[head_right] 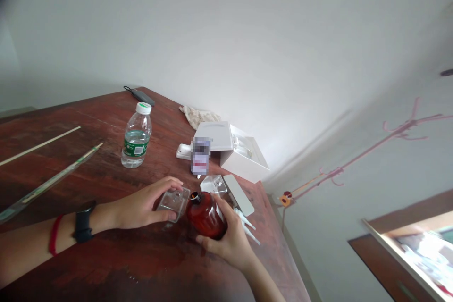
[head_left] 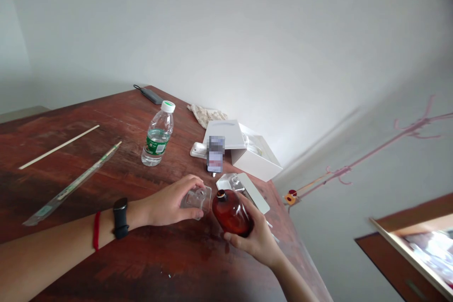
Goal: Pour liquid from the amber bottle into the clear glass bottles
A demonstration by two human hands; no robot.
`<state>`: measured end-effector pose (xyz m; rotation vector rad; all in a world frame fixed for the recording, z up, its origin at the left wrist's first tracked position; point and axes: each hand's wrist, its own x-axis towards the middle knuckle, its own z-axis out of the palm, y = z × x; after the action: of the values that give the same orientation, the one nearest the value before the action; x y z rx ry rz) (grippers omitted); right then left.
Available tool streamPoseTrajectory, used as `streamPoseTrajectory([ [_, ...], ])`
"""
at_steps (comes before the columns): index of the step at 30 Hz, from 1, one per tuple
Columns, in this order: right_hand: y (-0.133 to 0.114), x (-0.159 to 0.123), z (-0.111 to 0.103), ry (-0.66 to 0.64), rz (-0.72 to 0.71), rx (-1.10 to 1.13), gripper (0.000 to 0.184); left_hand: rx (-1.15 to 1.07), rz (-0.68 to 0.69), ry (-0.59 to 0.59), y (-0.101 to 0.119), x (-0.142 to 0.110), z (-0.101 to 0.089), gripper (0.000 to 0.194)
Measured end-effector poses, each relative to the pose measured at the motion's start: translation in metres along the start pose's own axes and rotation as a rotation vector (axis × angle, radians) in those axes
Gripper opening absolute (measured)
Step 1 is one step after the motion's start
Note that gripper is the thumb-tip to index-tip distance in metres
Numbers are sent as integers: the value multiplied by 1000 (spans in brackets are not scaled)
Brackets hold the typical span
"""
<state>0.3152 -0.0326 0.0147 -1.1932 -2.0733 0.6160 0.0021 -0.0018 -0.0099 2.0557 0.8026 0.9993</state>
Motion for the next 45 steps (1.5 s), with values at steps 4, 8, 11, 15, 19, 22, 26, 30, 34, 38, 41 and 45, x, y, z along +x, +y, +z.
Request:
streamPoseTrajectory([
  [4, -7, 7, -8, -91, 8, -62, 92, 57, 64, -4, 1, 0, 0, 64],
  [8, -17, 12, -15, -146, -21, -62, 91, 113, 132, 9, 12, 1, -5, 56],
  [11, -21, 12, -18, -120, -34, -84, 90, 136, 149, 28, 18, 2, -9, 56],
  [15, -23, 9, -21, -123, -22, -144, 91, 139, 170, -3, 20, 3, -10, 58],
  [19, -24, 8, -24, -170, -29, -195, 94, 129, 176, -9, 19, 2, -10, 69],
  [22, -28, 8, -25, -195, -24, -218, 95, 124, 175, -11, 19, 1, -9, 70],
  [26, -35, 9, -29, -242, -19, -247, 93, 124, 167, -30, 21, 0, -9, 72],
  [30, -39, 11, -34, -293, -25, -276, 96, 121, 153, -42, 19, 0, -7, 74],
  [34, -42, 13, -36, -319, -45, -306, 98, 118, 147, -44, 15, 0, -5, 73],
  [38, -47, 16, -36, -339, -23, -334, 98, 100, 127, -55, 14, 0, -6, 74],
  [41, -52, 19, -37, -340, -22, -357, 96, 82, 121, -74, 14, 1, -7, 72],
  [45, -56, 23, -39, -331, -31, -364, 92, 82, 102, -78, 14, 3, -8, 70],
])
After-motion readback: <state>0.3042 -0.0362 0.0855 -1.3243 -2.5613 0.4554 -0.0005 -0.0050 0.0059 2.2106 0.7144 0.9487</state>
